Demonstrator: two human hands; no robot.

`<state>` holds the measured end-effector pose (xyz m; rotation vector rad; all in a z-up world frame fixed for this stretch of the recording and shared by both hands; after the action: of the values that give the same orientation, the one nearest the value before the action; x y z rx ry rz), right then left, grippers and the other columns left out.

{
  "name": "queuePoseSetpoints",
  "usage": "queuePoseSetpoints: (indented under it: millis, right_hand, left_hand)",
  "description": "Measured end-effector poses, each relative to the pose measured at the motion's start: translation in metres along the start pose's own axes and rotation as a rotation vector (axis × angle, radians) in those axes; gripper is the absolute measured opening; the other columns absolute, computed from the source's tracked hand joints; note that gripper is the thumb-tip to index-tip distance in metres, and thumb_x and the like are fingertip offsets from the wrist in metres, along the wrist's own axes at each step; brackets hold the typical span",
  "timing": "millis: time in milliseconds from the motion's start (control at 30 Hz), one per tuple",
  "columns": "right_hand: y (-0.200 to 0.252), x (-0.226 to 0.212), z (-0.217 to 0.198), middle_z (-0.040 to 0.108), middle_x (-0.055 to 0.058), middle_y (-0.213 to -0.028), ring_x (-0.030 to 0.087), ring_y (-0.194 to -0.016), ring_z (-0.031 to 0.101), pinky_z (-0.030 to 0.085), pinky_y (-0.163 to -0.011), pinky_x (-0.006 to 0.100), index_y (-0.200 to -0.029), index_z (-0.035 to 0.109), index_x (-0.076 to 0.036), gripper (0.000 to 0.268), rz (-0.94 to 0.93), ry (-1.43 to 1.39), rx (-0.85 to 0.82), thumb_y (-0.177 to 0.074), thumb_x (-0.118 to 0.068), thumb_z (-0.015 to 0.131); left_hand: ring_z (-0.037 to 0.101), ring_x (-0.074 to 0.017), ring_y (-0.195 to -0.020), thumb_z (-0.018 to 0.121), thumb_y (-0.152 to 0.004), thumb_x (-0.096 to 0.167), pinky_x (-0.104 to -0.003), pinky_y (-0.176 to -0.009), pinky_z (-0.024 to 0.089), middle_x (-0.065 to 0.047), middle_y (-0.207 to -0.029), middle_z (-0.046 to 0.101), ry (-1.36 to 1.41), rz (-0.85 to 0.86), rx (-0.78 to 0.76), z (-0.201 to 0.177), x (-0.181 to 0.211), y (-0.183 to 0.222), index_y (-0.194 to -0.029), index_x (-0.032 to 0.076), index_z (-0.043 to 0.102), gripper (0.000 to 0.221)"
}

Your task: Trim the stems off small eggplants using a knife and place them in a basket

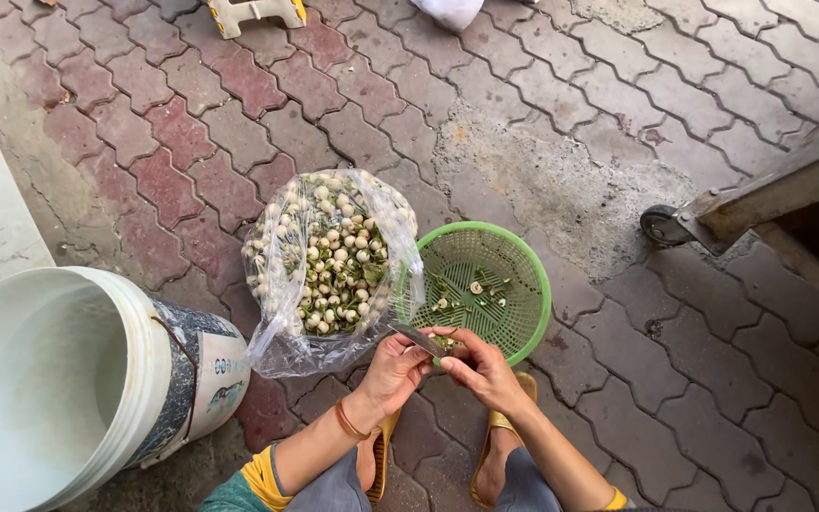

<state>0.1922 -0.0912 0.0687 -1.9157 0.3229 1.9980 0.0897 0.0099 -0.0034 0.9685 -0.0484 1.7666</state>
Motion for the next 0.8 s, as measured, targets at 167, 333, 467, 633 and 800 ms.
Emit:
queuePoseSetpoints:
  millis: [167, 333, 467, 633, 800]
  right_hand:
    - [0.003, -0.013, -0.001, 0.058, 0.005, -0.051, 0.013, -0.043, 0.051, 0.042, -0.042, 0.024, -0.134, 0.063, -0.003, 0.04, 0.034, -0.058, -0.002, -0.095, -0.008, 0.07]
    - [0.01, 0.006, -0.004, 0.059, 0.006, -0.052, 0.014, -0.045, 0.054, 0.043, -0.042, 0.023, -0.126, 0.064, -0.002, 0.03, 0.083, -0.146, 0.03, -0.097, -0.008, 0.067]
    - [0.016, 0.022, 0.008, 0.043, 0.008, -0.047, 0.01, -0.029, 0.032, 0.027, -0.027, 0.021, -0.122, 0.051, -0.007, 0.021, 0.159, -0.731, 0.059, -0.103, -0.016, 0.056]
    - [0.018, 0.037, -0.001, 0.042, 0.005, -0.056, 0.008, -0.033, 0.022, 0.023, -0.029, 0.023, -0.133, 0.05, -0.008, 0.032, 0.28, -1.035, 0.048, -0.106, -0.024, 0.053]
    - [0.029, 0.057, -0.03, 0.058, 0.008, -0.064, 0.01, -0.041, 0.03, 0.022, -0.039, 0.027, -0.167, 0.016, -0.024, 0.079, 0.588, -0.458, 0.344, -0.1, -0.029, 0.057]
  left_hand:
    - [0.067, -0.0123, -0.066, 0.084, -0.082, 0.008, -0.02, -0.057, 0.05, -0.011, -0.09, 0.078, 0.023, -0.069, -0.019, 0.002, -0.008, 0.002, -0.119, -0.003, 0.073, 0.039]
    - [0.067, -0.0133, -0.063, 0.082, -0.086, 0.007, -0.021, -0.055, 0.05, -0.012, -0.088, 0.078, 0.051, -0.123, -0.007, -0.006, -0.024, -0.001, -0.119, -0.005, 0.072, 0.037]
    - [0.068, -0.0135, -0.065, 0.075, -0.093, 0.005, -0.021, -0.054, 0.052, -0.013, -0.091, 0.075, 0.024, -0.117, -0.073, 0.028, -0.005, 0.01, -0.125, -0.006, 0.069, 0.035]
    - [0.066, -0.0139, -0.078, 0.068, -0.097, 0.005, -0.024, -0.066, 0.055, -0.015, -0.115, 0.073, -0.014, -0.069, -0.221, 0.039, 0.013, 0.01, -0.131, -0.005, 0.066, 0.036]
    - [0.071, -0.0197, -0.084, 0.072, -0.094, 0.003, -0.03, -0.071, 0.059, -0.011, -0.103, 0.071, -0.085, -0.031, -0.07, 0.006, 0.003, -0.014, -0.118, 0.003, 0.068, 0.025]
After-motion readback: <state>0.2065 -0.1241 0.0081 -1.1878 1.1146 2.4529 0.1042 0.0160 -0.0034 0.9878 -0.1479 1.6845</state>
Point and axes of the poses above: each hand's wrist, its own y-axis away from the middle knuckle, its own z-axis out of the palm, x = y × z, the point moved 7 cm from there along -y, towards the middle knuckle
